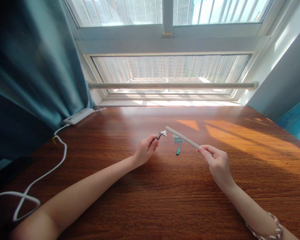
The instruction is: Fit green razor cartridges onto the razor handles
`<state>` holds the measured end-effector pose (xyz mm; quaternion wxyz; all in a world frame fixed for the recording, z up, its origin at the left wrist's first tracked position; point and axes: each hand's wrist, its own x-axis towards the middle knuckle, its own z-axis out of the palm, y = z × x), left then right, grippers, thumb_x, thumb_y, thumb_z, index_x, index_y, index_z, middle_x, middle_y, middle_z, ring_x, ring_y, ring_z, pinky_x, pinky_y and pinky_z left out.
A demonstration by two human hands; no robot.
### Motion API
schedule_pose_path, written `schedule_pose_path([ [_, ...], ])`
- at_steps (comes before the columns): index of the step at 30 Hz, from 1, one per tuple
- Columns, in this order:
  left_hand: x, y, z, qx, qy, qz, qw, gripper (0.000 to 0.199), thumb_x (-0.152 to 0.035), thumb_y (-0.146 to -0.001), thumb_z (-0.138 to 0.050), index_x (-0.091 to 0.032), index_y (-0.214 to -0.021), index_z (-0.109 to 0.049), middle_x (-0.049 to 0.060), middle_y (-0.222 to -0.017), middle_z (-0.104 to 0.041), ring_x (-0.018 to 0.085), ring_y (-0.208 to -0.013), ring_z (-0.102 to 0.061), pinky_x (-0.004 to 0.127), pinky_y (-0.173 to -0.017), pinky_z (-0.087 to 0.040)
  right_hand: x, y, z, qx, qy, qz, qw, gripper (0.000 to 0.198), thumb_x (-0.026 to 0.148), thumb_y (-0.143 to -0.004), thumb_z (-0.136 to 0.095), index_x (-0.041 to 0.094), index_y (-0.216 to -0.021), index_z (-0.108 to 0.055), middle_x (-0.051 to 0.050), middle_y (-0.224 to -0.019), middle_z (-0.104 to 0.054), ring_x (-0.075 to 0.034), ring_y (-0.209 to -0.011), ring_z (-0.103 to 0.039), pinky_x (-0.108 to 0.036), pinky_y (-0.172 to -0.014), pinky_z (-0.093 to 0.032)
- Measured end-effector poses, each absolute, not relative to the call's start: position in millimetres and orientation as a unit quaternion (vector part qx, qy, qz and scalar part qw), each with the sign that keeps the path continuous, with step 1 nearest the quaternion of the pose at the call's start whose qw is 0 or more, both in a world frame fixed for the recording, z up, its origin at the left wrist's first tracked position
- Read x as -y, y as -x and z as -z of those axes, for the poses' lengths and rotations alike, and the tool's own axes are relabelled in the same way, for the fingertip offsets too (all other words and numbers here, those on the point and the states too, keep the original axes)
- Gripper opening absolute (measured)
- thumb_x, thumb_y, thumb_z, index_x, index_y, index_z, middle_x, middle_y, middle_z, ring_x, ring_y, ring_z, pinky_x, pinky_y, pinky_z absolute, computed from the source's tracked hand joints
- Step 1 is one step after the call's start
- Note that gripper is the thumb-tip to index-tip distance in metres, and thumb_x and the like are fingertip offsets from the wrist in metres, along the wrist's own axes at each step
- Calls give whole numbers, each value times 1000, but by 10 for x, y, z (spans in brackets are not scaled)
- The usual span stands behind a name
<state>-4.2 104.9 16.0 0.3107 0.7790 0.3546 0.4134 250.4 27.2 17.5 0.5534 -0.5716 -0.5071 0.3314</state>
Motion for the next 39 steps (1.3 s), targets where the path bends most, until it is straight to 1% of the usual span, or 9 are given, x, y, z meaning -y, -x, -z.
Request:
schedule_pose_path([
  [2, -1053, 43, -155, -356, -781, -412, 304, 22, -30, -86, -34, -17, -77, -49, -3, -56, -45, 8, -52, -40, 21, -53, -34, -279, -2514, -173, 501, 560, -342, 564, 24, 39, -72, -56, 15, -72, -63, 5, -44, -34, -7, -41, -29, -23, -38, -19],
  [5, -1061, 44, -152, -358, -783, -415, 293, 22, -29, -86, -35, -16, -77, -50, -2, -57, -46, 8, -53, -41, 21, -54, -34, -289, -2527, -166, 511, 559, -355, 548, 24, 39, -72, -57, 15, -69, -62, 5, -43, -32, -7, -41, -29, -23, -39, -19],
  [14, -1072, 40, -131, -356, -778, -419, 304, 25, -32, -86, -33, -16, -78, -50, -2, -57, -45, 8, -51, -40, 21, -53, -34, -281, -2530, -156, 528, 571, -325, 537, 24, 39, -73, -56, 16, -70, -62, 4, -45, -36, -7, -41, -30, -23, -39, -19],
  [17, -1076, 25, -114, -349, -760, -428, 344, 27, -34, -87, -32, -16, -83, -51, -2, -57, -47, 7, -48, -40, 21, -50, -35, -297, -2537, -135, 512, 589, -305, 546, 25, 40, -73, -56, 16, -71, -62, 5, -44, -35, -7, -40, -29, -23, -38, -18],
  [20, -1080, 6, -107, -336, -734, -422, 412, 29, -38, -86, -32, -16, -89, -51, -1, -62, -51, 7, -47, -43, 20, -48, -36, -299, -2529, -133, 505, 580, -301, 565, 25, 39, -74, -55, 15, -73, -63, 4, -45, -35, -7, -41, -30, -23, -38, -19],
  [24, -1078, -14, -109, -319, -697, -409, 494, 32, -42, -85, -33, -15, -93, -48, 0, -63, -53, 7, -47, -46, 20, -46, -37, -265, -2487, -177, 541, 578, -291, 537, 24, 38, -74, -55, 15, -75, -63, 4, -47, -36, -8, -43, -32, -22, -39, -23],
  [29, -1065, -33, -119, -295, -650, -406, 571, 30, -41, -85, -33, -15, -94, -44, -1, -62, -52, 5, -43, -43, 19, -41, -34, -246, -2454, -213, 548, 600, -247, 528, 28, 41, -75, -51, 15, -77, -63, 3, -46, -36, -8, -42, -32, -23, -38, -22],
  [34, -1063, -47, -121, -278, -629, -396, 608, 32, -43, -85, -34, -15, -93, -45, -1, -61, -53, 5, -40, -43, 19, -39, -32, -228, -2444, -218, 564, 611, -253, 494, 26, 40, -75, -53, 16, -78, -63, 4, -49, -38, -8, -44, -32, -23, -41, -23],
  [39, -1071, -58, -108, -271, -612, -403, 625, 32, -44, -84, -36, -15, -92, -45, -1, -60, -54, 5, -38, -43, 19, -38, -31, -219, -2445, -219, 542, 620, -244, 513, 27, 42, -75, -52, 17, -75, -62, 4, -48, -35, -8, -44, -31, -23, -41, -21],
])
